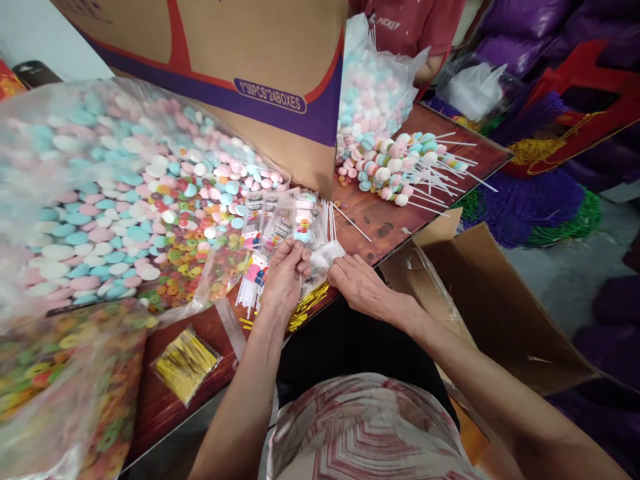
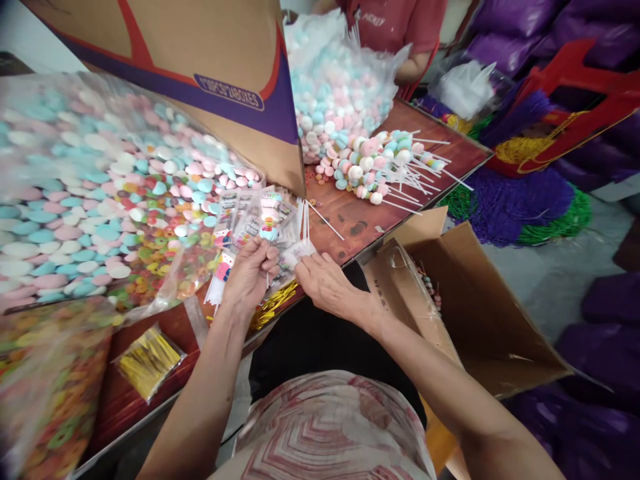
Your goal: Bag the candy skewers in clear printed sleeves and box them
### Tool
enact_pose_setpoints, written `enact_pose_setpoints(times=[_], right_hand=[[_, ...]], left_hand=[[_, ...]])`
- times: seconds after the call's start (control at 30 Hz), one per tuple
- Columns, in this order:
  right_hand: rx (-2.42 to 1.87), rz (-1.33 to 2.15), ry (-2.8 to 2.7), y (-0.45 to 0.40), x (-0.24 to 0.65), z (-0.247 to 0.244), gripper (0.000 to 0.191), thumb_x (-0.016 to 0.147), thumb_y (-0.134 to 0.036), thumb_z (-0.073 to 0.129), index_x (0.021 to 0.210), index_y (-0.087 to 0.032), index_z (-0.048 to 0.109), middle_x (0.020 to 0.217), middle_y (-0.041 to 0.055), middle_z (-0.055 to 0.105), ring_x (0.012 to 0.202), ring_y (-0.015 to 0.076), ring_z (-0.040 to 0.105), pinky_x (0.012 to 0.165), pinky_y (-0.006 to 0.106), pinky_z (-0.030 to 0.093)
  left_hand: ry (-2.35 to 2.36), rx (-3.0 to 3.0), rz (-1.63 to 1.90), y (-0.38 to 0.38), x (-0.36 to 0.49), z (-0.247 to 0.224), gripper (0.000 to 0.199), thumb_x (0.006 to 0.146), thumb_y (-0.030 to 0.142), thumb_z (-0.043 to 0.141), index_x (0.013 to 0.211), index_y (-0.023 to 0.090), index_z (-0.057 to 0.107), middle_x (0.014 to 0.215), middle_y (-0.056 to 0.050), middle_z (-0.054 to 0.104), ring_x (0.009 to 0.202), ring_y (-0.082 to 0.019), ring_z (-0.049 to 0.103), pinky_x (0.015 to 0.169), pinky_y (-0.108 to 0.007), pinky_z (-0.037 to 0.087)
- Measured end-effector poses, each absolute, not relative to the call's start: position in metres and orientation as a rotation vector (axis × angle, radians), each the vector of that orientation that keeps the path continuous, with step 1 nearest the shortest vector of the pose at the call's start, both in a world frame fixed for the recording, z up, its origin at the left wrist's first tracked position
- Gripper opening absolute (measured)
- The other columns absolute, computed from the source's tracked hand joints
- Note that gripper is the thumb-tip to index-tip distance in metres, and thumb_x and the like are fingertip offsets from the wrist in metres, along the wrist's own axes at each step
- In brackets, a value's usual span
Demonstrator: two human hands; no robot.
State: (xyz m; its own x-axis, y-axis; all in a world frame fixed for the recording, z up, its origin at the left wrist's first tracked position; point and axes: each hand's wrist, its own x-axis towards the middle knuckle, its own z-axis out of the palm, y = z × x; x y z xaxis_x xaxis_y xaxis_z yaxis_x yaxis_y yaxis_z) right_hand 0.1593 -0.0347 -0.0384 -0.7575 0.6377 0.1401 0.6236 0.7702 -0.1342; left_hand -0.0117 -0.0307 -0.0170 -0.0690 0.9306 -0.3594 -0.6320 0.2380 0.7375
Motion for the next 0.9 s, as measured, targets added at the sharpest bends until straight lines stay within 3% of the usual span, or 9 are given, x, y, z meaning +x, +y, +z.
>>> enact_pose_setpoints(times=[0.23,0.5,0.67,0.9], right_hand=[[-1.115,0.406,-2.496,-0.021,0.169,-0.03,0.017,0.099,-0.018,0.039,0.086,-0.019,0.05,0.081,0.0044,0.056,0.076,0.0188,0.046,0.074,0.031,0.032],[-1.12,1.15,-1.636,-0.021,0.151,-0.024,0.023,0.097,-0.036,0.049,0.079,-0.021,0.05,0.069,-0.0035,0.048,0.062,0.0122,0.043,0.059,0.025,0.036],[-1.182,1.043,-1.45,-0.031,0.127,-0.029,0.022,0.094,-0.034,0.053,0.078,-0.021,0.052,0.073,-0.0019,0.058,0.062,0.0114,0.051,0.06,0.024,0.041],[-1.234,0.836,-1.518,-0.026,0.135,-0.021,0.02,0.093,-0.029,0.053,0.076,-0.021,0.05,0.068,-0.003,0.055,0.061,0.0115,0.05,0.061,0.024,0.04]], left_hand=[[1.04,0.469,1.353,-0.029,-0.008,-0.012,0.022,0.071,0.02,0.07,0.076,0.017,0.049,0.056,0.007,0.046,0.042,-0.001,0.025,0.041,-0.014,0.015],[1.108,0.563,1.382,-0.033,0.015,-0.014,0.022,0.073,0.021,0.062,0.085,0.022,0.044,0.055,0.01,0.044,0.041,-0.003,0.027,0.041,-0.015,0.015],[1.047,0.612,1.425,-0.036,0.029,-0.015,0.019,0.074,0.018,0.062,0.082,0.021,0.045,0.061,0.009,0.043,0.047,-0.004,0.032,0.044,-0.014,0.023],[1.004,0.69,1.41,-0.038,0.031,-0.012,0.019,0.078,0.027,0.072,0.082,0.018,0.056,0.064,0.006,0.046,0.051,-0.004,0.035,0.046,-0.014,0.028]])
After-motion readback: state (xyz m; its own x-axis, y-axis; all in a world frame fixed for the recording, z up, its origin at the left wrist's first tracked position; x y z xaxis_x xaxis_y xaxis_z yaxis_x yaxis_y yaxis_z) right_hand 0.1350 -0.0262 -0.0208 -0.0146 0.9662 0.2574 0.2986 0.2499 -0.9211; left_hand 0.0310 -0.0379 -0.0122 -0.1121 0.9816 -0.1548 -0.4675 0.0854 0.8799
